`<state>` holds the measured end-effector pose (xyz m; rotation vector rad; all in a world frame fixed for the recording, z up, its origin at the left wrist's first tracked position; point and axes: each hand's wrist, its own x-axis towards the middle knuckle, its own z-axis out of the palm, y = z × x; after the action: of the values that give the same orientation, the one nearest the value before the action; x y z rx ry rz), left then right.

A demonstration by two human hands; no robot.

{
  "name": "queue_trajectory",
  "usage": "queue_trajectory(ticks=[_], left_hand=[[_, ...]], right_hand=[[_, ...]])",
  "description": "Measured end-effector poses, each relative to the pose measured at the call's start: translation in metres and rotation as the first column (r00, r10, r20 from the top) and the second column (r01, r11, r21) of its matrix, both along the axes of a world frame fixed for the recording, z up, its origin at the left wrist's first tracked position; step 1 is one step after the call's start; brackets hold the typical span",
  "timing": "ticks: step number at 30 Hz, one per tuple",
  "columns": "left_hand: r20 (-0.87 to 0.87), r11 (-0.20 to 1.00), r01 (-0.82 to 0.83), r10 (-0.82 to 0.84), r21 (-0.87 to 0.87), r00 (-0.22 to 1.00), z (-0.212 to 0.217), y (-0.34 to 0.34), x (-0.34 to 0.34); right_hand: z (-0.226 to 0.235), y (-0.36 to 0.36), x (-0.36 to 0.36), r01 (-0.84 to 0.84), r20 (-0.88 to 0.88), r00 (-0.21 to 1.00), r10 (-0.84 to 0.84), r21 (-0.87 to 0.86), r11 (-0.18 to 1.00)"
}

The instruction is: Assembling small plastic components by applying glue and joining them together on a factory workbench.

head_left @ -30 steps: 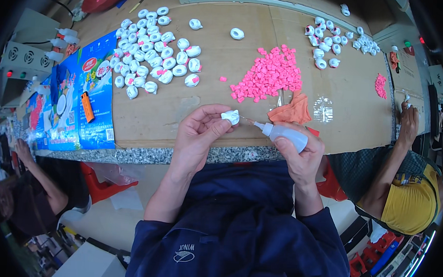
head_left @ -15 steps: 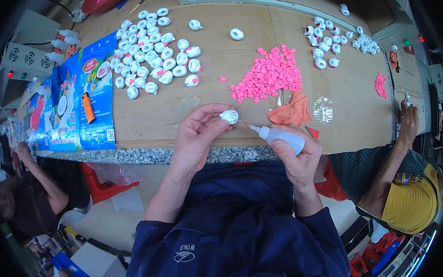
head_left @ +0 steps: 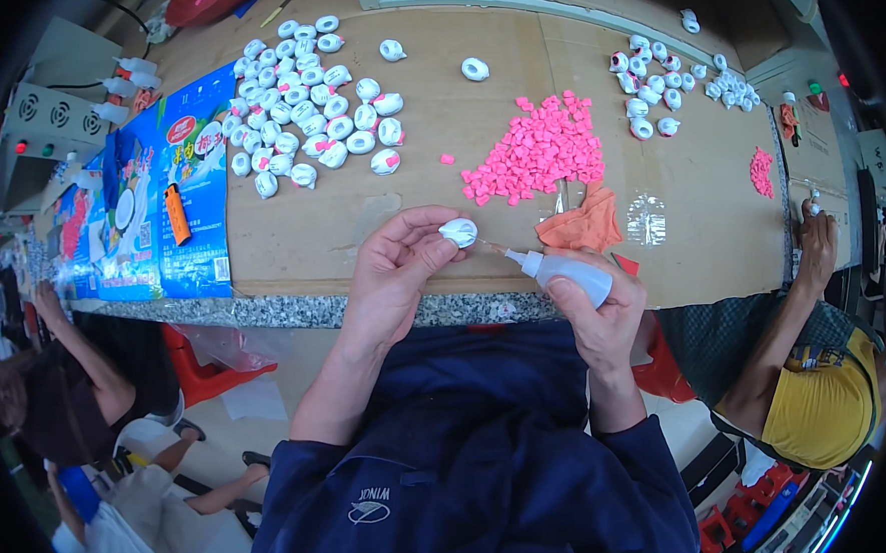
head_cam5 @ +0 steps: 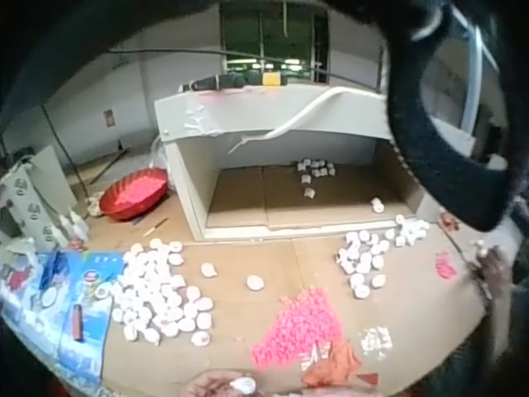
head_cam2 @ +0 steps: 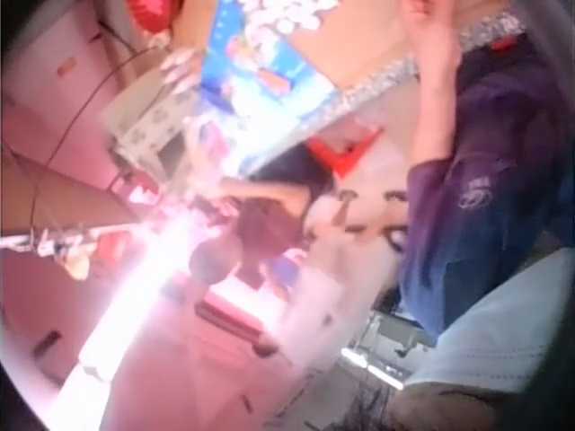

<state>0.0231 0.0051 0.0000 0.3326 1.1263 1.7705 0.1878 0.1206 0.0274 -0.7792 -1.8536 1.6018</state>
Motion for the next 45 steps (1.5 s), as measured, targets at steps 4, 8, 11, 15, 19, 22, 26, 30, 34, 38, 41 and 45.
queue_trajectory(ticks=[4,8,11,15,19,22,26,30,34,38,41,45], left_hand=[[0.001,1.0,-0.003,0.003,0.0,1.0,0.001,0.0,0.0],[0.0,1.0,0.022,-0.022,-0.006,1.0,0.001,-0.001,-0.002],[-0.001,1.0,0.022,-0.022,-0.021,1.0,0.003,0.0,-0.001],[-0.013,0.999,0.031,-0.031,-0.012,0.999,0.003,0.0,-0.001],[-0.001,1.0,0.031,-0.031,-0.006,1.0,0.0,-0.001,-0.002],[0.004,1.0,0.022,-0.022,0.007,1.0,-0.002,-0.002,-0.002],[-0.008,1.0,0.021,-0.021,0.013,1.0,0.0,-0.001,-0.001],[-0.039,1.0,0.029,-0.029,0.009,0.999,-0.002,-0.004,-0.001],[-0.06,0.999,0.028,-0.029,-0.016,0.998,-0.002,-0.003,0.0],[-0.076,1.0,0.018,-0.02,-0.022,0.997,0.0,-0.002,0.002],[-0.089,0.999,0.017,-0.02,-0.035,0.996,0.001,-0.002,0.002],[-0.081,1.0,0.014,-0.015,-0.024,0.997,0.002,-0.003,0.002]], right_hand=[[-0.001,0.0,-0.001,0.008,-0.047,0.999,-0.007,0.03,1.0],[-0.002,0.003,0.0,0.007,-0.032,0.999,-0.006,0.05,0.999],[-0.001,0.002,-0.001,0.005,-0.025,1.0,-0.004,0.037,0.999],[-0.002,0.003,-0.003,0.002,-0.029,1.0,-0.001,0.035,0.999],[0.004,0.003,0.001,0.008,-0.007,1.0,-0.008,-0.014,1.0],[0.001,0.009,0.004,0.064,-0.134,0.989,-0.071,-0.052,0.997],[-0.005,0.031,0.018,0.207,-0.148,0.966,-0.214,-0.065,0.976],[-0.024,0.061,0.024,0.342,-0.047,0.939,-0.34,0.224,0.913],[-0.045,0.079,0.024,0.373,-0.027,0.927,-0.374,0.182,0.91],[-0.037,0.073,0.021,0.369,-0.011,0.928,-0.373,0.183,0.911],[-0.03,0.064,0.018,0.405,-0.045,0.911,-0.41,0.292,0.866],[-0.003,0.038,0.009,0.429,-0.113,0.851,-0.512,0.712,0.556]])
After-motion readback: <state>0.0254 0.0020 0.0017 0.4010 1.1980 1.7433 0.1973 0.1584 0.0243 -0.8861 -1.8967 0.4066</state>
